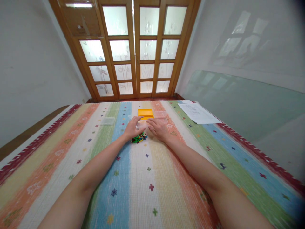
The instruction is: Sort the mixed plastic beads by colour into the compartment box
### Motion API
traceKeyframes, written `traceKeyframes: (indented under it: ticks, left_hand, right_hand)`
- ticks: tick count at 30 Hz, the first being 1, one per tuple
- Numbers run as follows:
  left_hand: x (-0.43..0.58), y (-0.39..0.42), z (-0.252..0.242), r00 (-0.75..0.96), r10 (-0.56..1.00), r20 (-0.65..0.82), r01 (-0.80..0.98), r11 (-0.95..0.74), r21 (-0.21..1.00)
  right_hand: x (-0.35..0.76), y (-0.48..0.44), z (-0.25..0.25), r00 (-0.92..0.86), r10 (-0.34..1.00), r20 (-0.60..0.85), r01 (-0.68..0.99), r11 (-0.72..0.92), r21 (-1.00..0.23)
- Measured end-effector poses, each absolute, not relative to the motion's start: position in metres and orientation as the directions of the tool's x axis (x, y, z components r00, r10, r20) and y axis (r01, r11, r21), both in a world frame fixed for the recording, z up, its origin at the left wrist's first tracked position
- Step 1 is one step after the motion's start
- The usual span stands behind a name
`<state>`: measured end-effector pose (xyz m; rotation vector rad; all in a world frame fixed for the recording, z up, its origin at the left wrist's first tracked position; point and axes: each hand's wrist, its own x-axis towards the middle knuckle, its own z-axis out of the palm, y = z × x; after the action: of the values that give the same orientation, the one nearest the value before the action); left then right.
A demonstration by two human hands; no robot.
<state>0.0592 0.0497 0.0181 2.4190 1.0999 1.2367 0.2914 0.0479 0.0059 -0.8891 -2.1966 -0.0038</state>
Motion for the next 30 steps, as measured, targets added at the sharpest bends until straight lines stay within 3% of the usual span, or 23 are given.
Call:
traceKeyframes:
  ticks: [4,12,17,21,27,30]
  left_hand:
    - [0.066,0.047,0.018,0.306,0.725,0.617,0.52,-0.67,0.53]
    - [0.072,0.039,0.026,0.317,0.713,0.625,0.53,-0.68,0.507]
    - [0.073,0.034,0.024,0.438,0.676,0.593,0.471,-0.734,0.489]
    - [0.072,0.033,0.024,0.458,0.653,0.603,0.426,-0.757,0.495]
    - [0.064,0.041,0.02,0.441,0.653,0.616,0.421,-0.756,0.501]
    - [0.055,0.049,0.019,0.357,0.708,0.609,0.483,-0.698,0.529]
  right_hand:
    - [0.293,0.05,0.004,-0.508,0.592,0.625,0.614,0.758,-0.219]
    - [0.28,0.038,0.003,-0.435,0.627,0.647,0.704,0.684,-0.19]
    - [0.288,0.048,0.001,-0.162,0.663,0.731,0.745,0.568,-0.35]
    - [0.298,0.056,0.001,-0.12,0.667,0.736,0.735,0.558,-0.386]
    - [0.295,0.06,-0.003,-0.057,0.729,0.682,0.627,0.558,-0.543]
    - [0.295,0.062,-0.005,-0.078,0.739,0.669,0.595,0.573,-0.563]
